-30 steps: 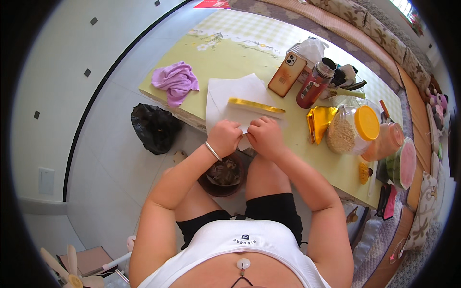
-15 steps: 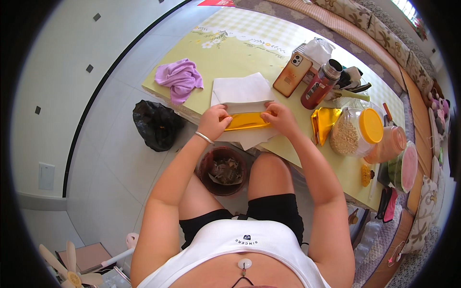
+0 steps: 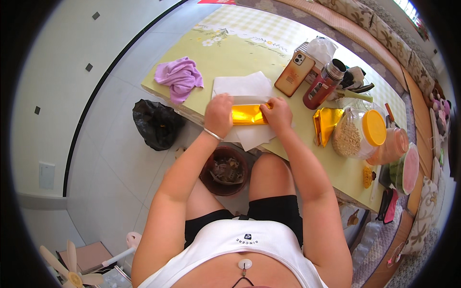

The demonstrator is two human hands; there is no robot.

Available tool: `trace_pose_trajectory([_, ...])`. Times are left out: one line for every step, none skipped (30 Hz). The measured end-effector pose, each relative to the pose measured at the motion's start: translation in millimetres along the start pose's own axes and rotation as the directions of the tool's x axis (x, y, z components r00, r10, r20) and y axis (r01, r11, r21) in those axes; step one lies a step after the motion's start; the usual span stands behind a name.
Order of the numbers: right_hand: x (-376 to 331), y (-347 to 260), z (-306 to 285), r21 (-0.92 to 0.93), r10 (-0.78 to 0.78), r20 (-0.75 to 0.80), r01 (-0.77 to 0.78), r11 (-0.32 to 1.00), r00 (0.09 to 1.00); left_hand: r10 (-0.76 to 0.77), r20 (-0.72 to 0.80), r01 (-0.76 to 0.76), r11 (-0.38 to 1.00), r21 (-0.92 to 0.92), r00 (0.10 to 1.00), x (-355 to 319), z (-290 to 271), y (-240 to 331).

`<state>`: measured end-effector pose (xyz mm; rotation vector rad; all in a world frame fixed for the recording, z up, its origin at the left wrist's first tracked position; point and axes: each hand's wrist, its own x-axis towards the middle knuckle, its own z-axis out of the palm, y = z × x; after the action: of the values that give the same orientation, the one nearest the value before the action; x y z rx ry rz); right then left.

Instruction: The person sits on the floor and folds a stack of white paper sheets using a gold-colored sheet as a guide. They repeatedly fold the white paper over the gold sheet, align the edges, and smooth the creases by hand.

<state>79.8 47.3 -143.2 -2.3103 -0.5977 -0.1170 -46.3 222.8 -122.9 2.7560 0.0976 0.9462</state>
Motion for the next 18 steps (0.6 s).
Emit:
trace_pose_trajectory([-1,-1,1,0.0,-0.009,-0.009,0.009,1.0,1.0,0.178,-0.088,-0.182,0.983,-0.036,0.98,-4,2,-1])
trace_pose_trajectory([0,-1,2,-0.011,-0.003,-0.015,0.002,1.0,1.0,0.2,0.096,-0.186,0.972,-0.143,0.975,-15,8,-2])
trace_pose_trajectory([0,1,3,-0.027,0.009,-0.023,-0.01,1.0,1.0,0.2,0.161,-0.184,0.977,-0.112,0.966,-20,9,7])
trace_pose_trajectory([0,2,5,-0.038,0.018,-0.029,-0.019,0.999,0.999,0.195,0.226,-0.183,0.98,-0.076,0.954,-24,9,20])
trace_pose_trajectory([0,2,5,-0.043,0.013,-0.032,-0.014,0.999,0.999,0.188,0.289,-0.184,0.982,-0.04,0.939,-27,9,28])
trace_pose_trajectory([0,2,5,-0.047,0.005,-0.036,-0.007,0.999,0.999,0.153,0.344,-0.15,0.988,-0.037,0.926,-29,10,28])
trace_pose_trajectory([0,1,4,-0.052,-0.002,-0.041,0.0,0.999,0.999,0.148,0.34,-0.15,0.989,-0.021,0.929,-31,11,27])
trace_pose_trajectory([0,0,5,-0.054,-0.004,-0.044,0.002,0.999,0.999,0.142,0.336,-0.149,0.989,-0.005,0.931,-33,12,27])
trace_pose_trajectory([0,-1,5,-0.057,-0.005,-0.047,0.003,0.998,0.999,0.137,0.332,-0.149,0.989,0.011,0.933,-34,12,28])
trace_pose_trajectory([0,-2,5,-0.06,-0.007,-0.05,0.004,0.998,0.999,0.131,0.332,-0.146,0.989,0.02,0.934,-34,12,29])
trace_pose_trajectory([0,-1,5,-0.072,0.0,-0.033,-0.002,0.997,0.999,0.126,0.333,-0.144,0.989,0.03,0.935,-35,13,31])
trace_pose_trajectory([1,1,5,-0.084,0.005,-0.017,-0.007,0.996,1.0,0.12,0.333,-0.141,0.989,0.041,0.935,-35,14,32])
trace_pose_trajectory([1,1,5,-0.096,0.012,-0.001,-0.012,0.995,1.0,0.118,0.34,-0.141,0.989,0.045,0.933,-35,14,33])
trace_pose_trajectory([0,2,6,-0.104,-0.014,-0.031,0.01,0.995,0.999,0.116,0.348,-0.141,0.989,0.048,0.93,-35,14,33])
trace_pose_trajectory([-2,0,6,-0.112,-0.04,-0.059,0.034,0.993,0.997,0.111,0.355,-0.139,0.989,0.052,0.928,-35,13,34])
trace_pose_trajectory([-5,-2,5,-0.121,-0.067,-0.087,0.056,0.991,0.994,0.104,0.376,-0.133,0.99,0.052,0.921,-35,12,35])
trace_pose_trajectory([-9,-3,4,-0.242,-0.229,-0.073,0.206,0.948,0.971,0.097,0.396,-0.127,0.991,0.051,0.913,-35,12,37])
trace_pose_trajectory([-16,-10,0,-0.353,-0.383,-0.037,0.347,0.869,0.923,0.087,0.418,-0.119,0.992,0.051,0.904,-37,10,38])
